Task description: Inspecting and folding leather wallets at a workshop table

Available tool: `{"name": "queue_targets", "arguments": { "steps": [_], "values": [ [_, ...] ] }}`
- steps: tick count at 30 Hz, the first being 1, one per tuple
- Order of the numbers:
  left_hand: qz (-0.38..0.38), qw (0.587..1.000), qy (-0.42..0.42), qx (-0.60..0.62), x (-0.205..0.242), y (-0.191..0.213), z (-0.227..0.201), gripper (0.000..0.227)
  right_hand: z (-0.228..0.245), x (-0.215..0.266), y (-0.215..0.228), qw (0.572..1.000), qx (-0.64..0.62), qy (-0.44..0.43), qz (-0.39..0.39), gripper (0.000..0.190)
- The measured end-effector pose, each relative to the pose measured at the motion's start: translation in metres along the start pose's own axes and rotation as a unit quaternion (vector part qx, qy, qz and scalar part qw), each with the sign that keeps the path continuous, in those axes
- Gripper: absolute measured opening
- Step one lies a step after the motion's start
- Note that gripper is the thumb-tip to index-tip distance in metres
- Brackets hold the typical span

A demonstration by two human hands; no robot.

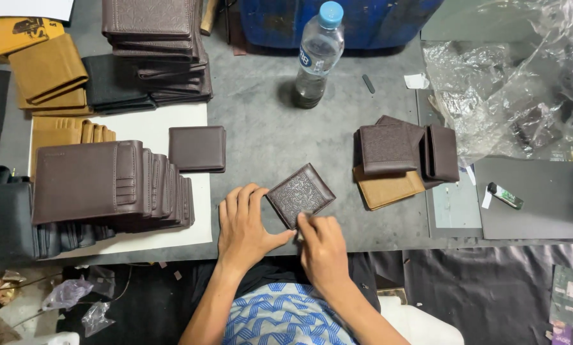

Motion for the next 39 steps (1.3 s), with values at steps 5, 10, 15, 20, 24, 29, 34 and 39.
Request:
{"name": "queue_targets", "arguments": {
  "steps": [5,10,15,20,24,29,34,39],
  "values": [
    [0.056,0.997,-0.015,0.051,-0.001,0.002,0.002,0.091,0.012,0.007,0.012,0.978,-0.19,-0.079,0.015,0.04],
    [0.107,0.992,0.022,0.065,-0.019,0.007,-0.023,0.104,-0.013,0.015,0.065,0.934,-0.242,-0.238,-0.116,0.027],
    [0.009,0.989,-0.101,-0.107,-0.043,-0.018,-0.074,0.115,-0.034,0.029,0.085,0.898,-0.24,-0.326,-0.173,0.023],
    [0.009,0.996,-0.089,0.011,-0.046,-0.01,-0.06,0.097,-0.047,0.037,0.101,0.873,-0.262,-0.344,-0.227,0.023],
    [0.18,0.932,-0.022,0.315,-0.042,0.012,-0.05,0.094,-0.041,0.022,0.109,0.86,-0.285,-0.341,-0.249,0.023],
    [0.129,0.908,-0.079,0.39,-0.029,0.035,-0.053,0.098,0.012,-0.019,0.119,0.933,-0.252,-0.166,-0.197,0.027],
    [0.092,0.893,-0.118,0.424,-0.014,0.04,-0.059,0.098,0.035,-0.035,0.094,0.962,-0.256,0.044,-0.086,0.033],
    [0.084,0.886,-0.148,0.43,-0.002,0.05,-0.066,0.099,0.008,-0.043,0.09,0.977,-0.184,-0.012,-0.106,0.035]
  ]
}}
Point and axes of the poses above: each hand's wrist, its own x-axis away from the middle knuckle, its own y-axis out of the back of the hand, z = x × y, the point moved 8 cm from there along -x, towards the middle knuckle, and after that the axes turned 12 degrees about -x, right-handed, at the moved point
